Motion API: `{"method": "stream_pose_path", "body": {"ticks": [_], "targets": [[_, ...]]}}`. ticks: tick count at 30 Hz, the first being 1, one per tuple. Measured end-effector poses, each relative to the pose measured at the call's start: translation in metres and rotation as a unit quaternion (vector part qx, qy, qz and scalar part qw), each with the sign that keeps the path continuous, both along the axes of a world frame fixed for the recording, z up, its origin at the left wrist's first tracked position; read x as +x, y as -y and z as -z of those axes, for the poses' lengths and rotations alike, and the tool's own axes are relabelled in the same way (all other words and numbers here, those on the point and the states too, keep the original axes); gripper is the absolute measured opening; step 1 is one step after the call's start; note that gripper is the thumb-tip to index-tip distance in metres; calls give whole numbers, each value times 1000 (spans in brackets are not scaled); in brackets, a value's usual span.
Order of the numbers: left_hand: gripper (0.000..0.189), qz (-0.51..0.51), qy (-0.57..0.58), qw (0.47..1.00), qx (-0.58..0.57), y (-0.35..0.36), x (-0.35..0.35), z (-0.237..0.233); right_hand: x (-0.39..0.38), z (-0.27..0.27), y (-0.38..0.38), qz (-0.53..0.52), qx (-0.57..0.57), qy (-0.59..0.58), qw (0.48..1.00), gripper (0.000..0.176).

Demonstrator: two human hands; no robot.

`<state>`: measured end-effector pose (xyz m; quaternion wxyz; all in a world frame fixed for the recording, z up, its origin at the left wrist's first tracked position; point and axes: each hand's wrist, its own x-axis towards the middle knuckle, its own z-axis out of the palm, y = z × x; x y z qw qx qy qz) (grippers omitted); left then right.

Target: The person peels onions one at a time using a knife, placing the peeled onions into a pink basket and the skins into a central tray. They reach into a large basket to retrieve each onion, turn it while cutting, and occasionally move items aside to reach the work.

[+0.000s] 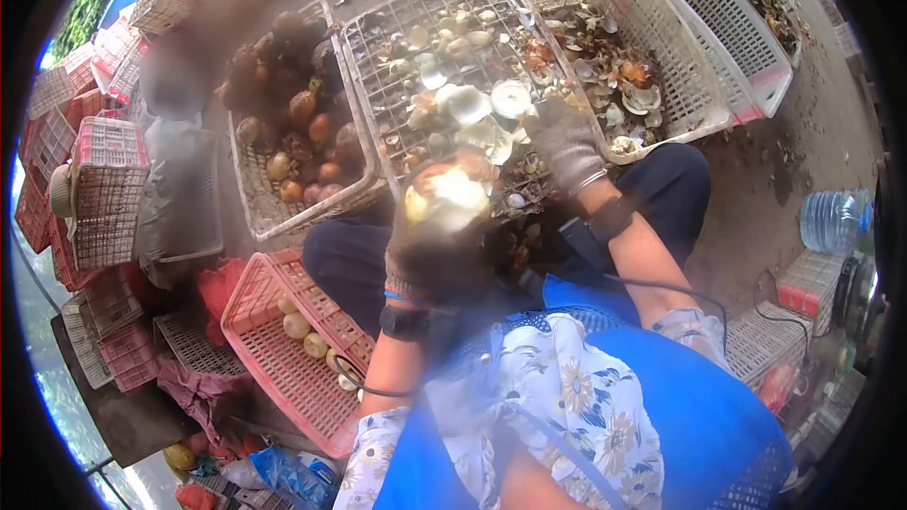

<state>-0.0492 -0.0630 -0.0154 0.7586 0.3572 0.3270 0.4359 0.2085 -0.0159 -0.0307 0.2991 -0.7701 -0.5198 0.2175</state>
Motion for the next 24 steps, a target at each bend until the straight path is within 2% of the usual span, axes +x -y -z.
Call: {"method": "stream_pose_path", "body": {"ticks": [1,2,3,5,6,7,8,9,10,11,12,13,14,15,16,17,19,21,23,24], "targets": [[76,-59,-75,995,-4,0,2,-7,1,4,1,3,154,-4,988,35],[69,59,-335,914,222,-8,0,-18,1,6,0,2,158,-3,987,35],[69,57,-334,914,222,-10,-3,-14,-3,-1,7,-15,101,-99,990,38],[63,73,-438,839,313,-13,-7,0,-14,-21,27,-43,-15,-287,957,44],[63,77,-436,840,314,-15,1,-10,-24,-35,33,-16,-100,-438,893,44],[61,61,-284,932,217,-20,15,-30,-28,-41,37,-12,-99,-436,894,44],[59,44,-121,986,109,-26,25,-40,-30,-44,40,-184,116,-194,957,30],[63,80,-224,938,254,-36,27,-34,-30,-47,44,-331,312,75,887,17],[63,56,-257,921,288,-40,27,-19,-27,-51,49,-325,254,170,895,32],[64,31,-289,901,322,-41,25,-6,-30,-50,51,-323,253,169,896,32],[64,34,-289,900,323,-41,29,-7,-34,-47,49,-176,123,-191,958,32],[65,6,-169,963,208,-38,34,-8,-36,-44,49,0,-29,-519,854,31],[66,-23,-43,995,85,-36,38,-8,-34,-36,45,13,-82,-511,855,41],[72,-8,-38,999,24,-38,36,6,-36,-20,44,14,-84,-511,855,41],[76,22,-227,968,105,-39,39,6,-42,-5,41,-16,-68,-349,935,44],[80,52,-406,894,182,-39,42,5,-47,7,38,-46,-49,-175,982,48],[83,28,-398,900,175,-37,50,7,-46,-7,35,-43,-85,-182,979,52],[78,-1,-450,863,228,-46,49,26,-44,4,29,-50,-107,-220,968,51],[75,-3,-422,869,259,-53,54,32,-42,6,27,-39,-68,-209,975,49],[75,1,-359,910,209,-54,60,29,-41,-13,23,-32,-80,-193,977,47]]}}
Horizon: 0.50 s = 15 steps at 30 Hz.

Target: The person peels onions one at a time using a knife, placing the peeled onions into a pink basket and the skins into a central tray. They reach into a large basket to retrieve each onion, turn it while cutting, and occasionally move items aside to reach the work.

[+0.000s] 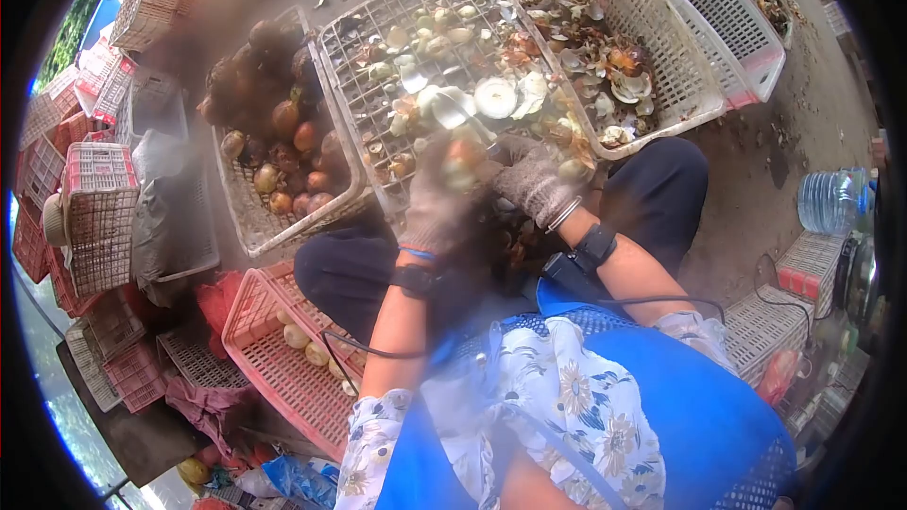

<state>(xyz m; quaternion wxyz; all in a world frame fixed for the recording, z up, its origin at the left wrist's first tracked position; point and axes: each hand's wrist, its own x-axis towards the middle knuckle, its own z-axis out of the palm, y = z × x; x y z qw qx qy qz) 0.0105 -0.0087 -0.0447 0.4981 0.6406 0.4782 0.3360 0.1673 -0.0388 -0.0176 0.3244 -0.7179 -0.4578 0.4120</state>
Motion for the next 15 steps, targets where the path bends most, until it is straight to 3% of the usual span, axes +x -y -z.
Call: {"method": "stream_pose_path", "body": {"ticks": [1,2,3,5,6,9,10,11,13,14,15], "targets": [[75,-2,70,996,-54,-3,4,-2,1,-17,-5,3,-11,17,1000,45],[74,32,-46,996,69,-16,-7,20,2,-28,-9,9,-41,-38,998,40],[74,35,-46,996,68,-14,-4,6,5,-12,-18,11,-42,-39,998,40],[74,10,-27,997,-67,-10,7,-37,13,30,-40,-25,8,259,965,35],[76,11,-2,998,-68,-10,4,-26,21,14,-39,-121,17,292,949,32],[78,-47,76,991,-98,-3,11,-36,28,-4,-30,-37,-39,238,970,35],[81,-30,49,994,-93,-2,7,-31,35,13,-21,-10,53,206,977,37],[81,-26,49,994,-96,-3,6,-30,41,17,-12,-7,49,207,977,37],[83,-16,-83,996,-33,-6,3,-30,40,-3,12,-92,120,271,951,37],[83,-3,-130,991,-12,-8,0,-26,33,-10,23,-11,69,76,995,37],[83,2,-131,991,-11,-9,1,-28,29,-10,34,-6,69,75,995,37]]}}
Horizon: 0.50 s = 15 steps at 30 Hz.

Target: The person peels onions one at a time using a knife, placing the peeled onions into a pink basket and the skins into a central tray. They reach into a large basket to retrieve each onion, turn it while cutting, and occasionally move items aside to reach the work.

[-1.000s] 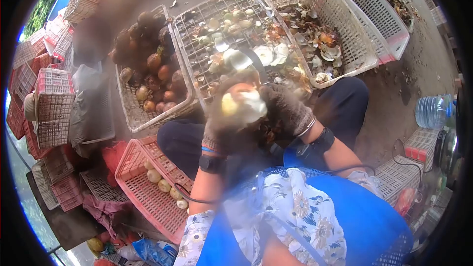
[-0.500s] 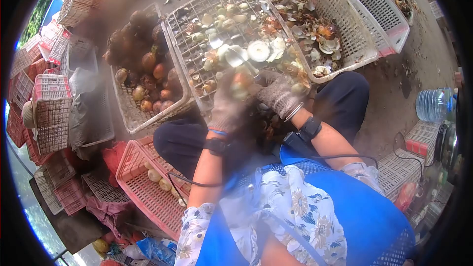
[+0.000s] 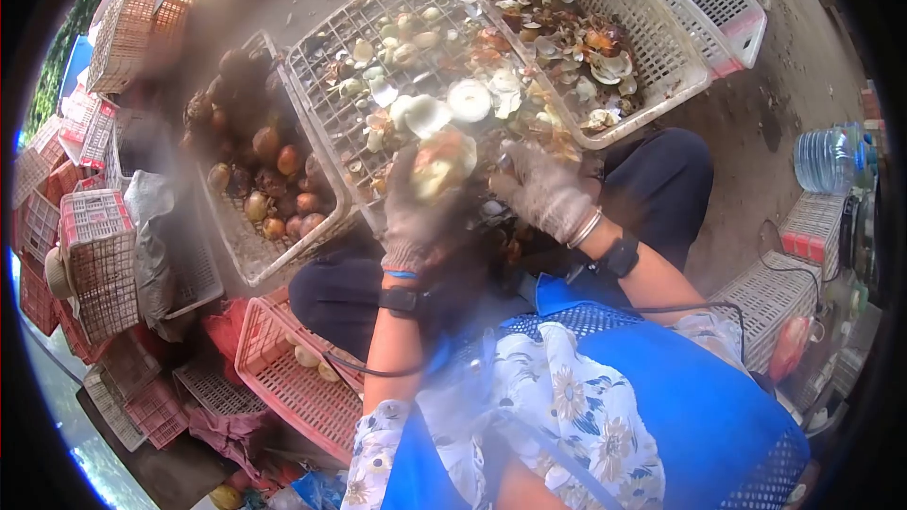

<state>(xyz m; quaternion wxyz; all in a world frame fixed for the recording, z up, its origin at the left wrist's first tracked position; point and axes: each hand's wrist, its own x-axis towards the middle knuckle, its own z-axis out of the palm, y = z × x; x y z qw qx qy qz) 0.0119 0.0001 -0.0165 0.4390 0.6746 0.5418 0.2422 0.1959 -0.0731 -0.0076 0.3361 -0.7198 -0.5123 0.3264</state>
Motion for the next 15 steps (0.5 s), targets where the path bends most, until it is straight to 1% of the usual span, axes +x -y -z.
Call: {"method": "stream_pose_path", "body": {"ticks": [2,3,4,5,6,7,8,9,10,11,12,14,15], "targets": [[83,-53,38,993,-95,2,7,-14,-5,5,17,-91,-82,6,992,37],[81,-97,104,977,-162,7,16,-31,-6,12,19,-87,-84,2,993,37],[81,-93,101,977,-163,5,14,-19,-7,20,20,-101,-65,-4,993,35],[81,-85,85,986,-114,2,9,0,-7,25,21,-115,-47,-10,992,33],[80,-75,70,993,-65,-1,11,1,-7,24,21,-111,-48,-13,993,33],[77,-127,137,973,-136,7,17,-12,-6,21,20,-126,-54,18,990,30],[77,-123,134,974,-136,6,15,-4,-6,19,18,-140,-58,50,987,27],[76,-104,94,987,-78,3,15,1,-7,20,12,-136,-57,47,988,27],[76,-84,52,995,-22,2,15,3,-9,20,5,-157,-77,76,982,24],[75,-109,66,990,-51,7,15,4,-11,21,1,-177,-97,105,974,21],[75,-105,62,991,-51,8,20,-5,-14,26,0,-172,-97,100,975,21],[75,-140,160,969,-123,10,25,-14,-21,41,2,-223,4,242,944,21],[77,-148,151,969,-130,9,24,-12,-22,44,3,-197,-7,233,952,21]]}}
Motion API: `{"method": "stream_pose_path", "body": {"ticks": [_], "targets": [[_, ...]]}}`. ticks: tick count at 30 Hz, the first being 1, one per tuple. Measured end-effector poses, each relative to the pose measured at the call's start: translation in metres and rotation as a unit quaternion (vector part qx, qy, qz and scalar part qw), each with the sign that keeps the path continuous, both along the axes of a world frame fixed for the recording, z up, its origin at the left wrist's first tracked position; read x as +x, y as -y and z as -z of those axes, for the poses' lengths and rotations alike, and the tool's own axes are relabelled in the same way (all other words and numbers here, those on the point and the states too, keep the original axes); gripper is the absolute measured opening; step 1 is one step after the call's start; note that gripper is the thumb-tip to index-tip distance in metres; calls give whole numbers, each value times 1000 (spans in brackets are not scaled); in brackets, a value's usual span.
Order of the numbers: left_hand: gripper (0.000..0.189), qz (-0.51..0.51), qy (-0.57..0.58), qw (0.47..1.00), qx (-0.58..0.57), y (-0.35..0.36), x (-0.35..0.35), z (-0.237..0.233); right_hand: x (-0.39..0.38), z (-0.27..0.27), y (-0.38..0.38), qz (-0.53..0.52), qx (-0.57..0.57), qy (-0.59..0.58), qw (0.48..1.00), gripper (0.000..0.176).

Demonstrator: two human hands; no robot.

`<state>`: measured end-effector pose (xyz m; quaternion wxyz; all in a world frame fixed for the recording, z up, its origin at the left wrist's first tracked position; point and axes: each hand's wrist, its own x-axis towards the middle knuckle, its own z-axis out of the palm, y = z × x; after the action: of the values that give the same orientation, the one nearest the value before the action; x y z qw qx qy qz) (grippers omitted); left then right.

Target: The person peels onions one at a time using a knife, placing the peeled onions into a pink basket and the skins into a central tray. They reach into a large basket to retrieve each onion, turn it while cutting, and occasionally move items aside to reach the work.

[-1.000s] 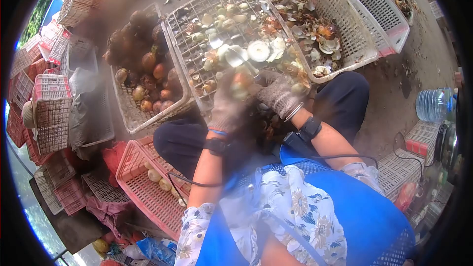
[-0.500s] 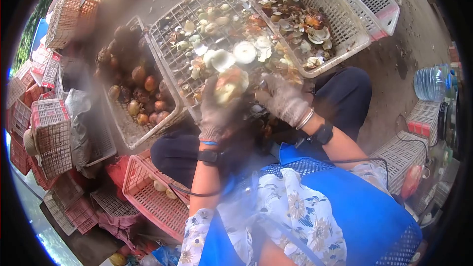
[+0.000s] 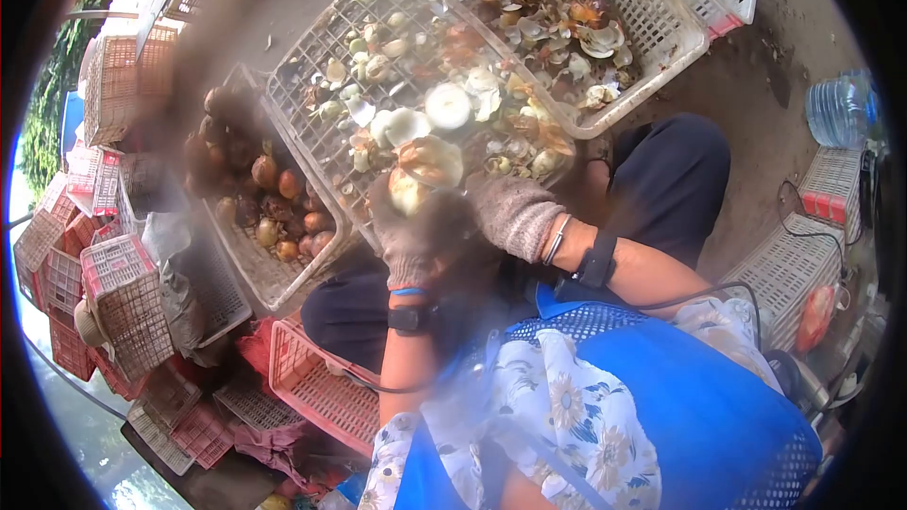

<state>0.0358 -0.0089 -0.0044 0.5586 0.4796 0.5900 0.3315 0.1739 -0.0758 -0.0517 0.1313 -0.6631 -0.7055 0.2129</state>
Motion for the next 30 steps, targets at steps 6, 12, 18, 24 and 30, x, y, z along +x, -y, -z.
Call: {"method": "stream_pose_path", "body": {"ticks": [6,12,18,24,30], "targets": [[82,15,-22,999,27,-2,-7,23,12,-27,6,32,-72,-76,994,19],[81,17,-37,999,27,-3,-7,19,12,-24,3,33,-62,-80,994,19],[77,5,4,1000,-19,-7,-4,22,7,-7,-14,5,-63,-41,997,20],[76,8,-12,999,46,-3,-4,26,13,-8,-10,37,-138,-105,984,21],[75,51,-83,992,81,-2,-12,31,12,-7,8,55,-148,-103,982,23]]}}
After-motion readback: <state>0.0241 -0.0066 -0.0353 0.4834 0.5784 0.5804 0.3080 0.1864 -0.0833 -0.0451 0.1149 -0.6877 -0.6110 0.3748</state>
